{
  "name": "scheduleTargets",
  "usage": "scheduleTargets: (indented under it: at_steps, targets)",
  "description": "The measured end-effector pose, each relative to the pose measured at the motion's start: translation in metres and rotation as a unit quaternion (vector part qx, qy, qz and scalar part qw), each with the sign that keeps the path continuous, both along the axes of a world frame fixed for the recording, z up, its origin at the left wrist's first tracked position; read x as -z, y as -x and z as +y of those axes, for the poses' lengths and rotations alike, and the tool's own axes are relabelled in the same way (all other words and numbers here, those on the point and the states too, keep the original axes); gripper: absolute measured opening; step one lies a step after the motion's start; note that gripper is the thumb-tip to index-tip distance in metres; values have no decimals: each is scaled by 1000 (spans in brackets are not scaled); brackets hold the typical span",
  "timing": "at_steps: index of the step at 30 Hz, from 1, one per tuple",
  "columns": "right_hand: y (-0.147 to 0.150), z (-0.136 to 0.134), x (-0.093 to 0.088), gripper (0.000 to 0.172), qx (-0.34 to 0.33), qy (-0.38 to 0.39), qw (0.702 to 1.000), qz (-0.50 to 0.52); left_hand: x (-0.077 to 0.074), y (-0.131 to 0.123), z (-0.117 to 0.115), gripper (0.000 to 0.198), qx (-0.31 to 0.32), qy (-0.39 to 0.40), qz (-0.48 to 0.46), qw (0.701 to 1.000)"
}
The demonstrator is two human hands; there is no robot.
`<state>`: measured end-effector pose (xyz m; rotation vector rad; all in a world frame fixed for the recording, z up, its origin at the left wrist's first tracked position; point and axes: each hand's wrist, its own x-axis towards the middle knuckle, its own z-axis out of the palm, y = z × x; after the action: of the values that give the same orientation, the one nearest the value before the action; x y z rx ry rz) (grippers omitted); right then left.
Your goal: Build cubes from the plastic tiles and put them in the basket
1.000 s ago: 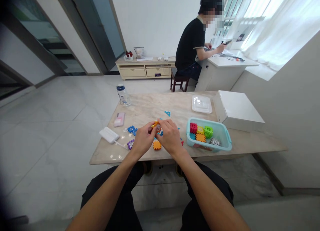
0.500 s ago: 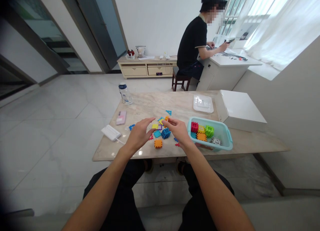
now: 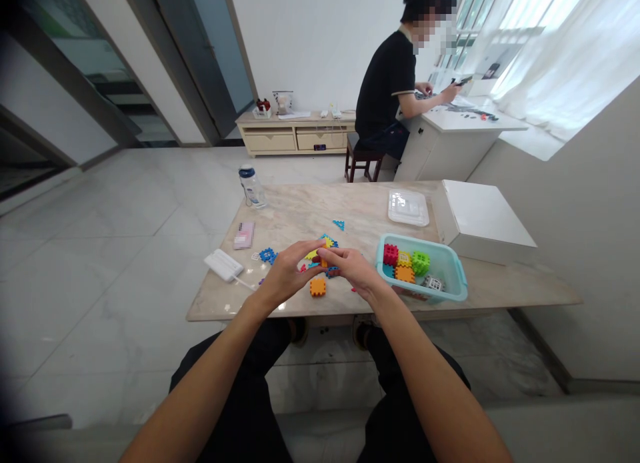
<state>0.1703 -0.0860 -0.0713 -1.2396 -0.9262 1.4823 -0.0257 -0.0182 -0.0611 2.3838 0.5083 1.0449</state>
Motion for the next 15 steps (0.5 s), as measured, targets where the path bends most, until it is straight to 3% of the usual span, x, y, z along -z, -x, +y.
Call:
scheduleTargets:
  at_steps: [7, 15]
  targets:
    - [2, -6, -1, 61, -5, 1, 1000, 10, 8, -2, 1, 51, -5, -16, -28, 999]
    - [3, -6, -5, 62, -18, 6, 999, 26, -3, 2, 1, 45, -3, -13, -23, 1000]
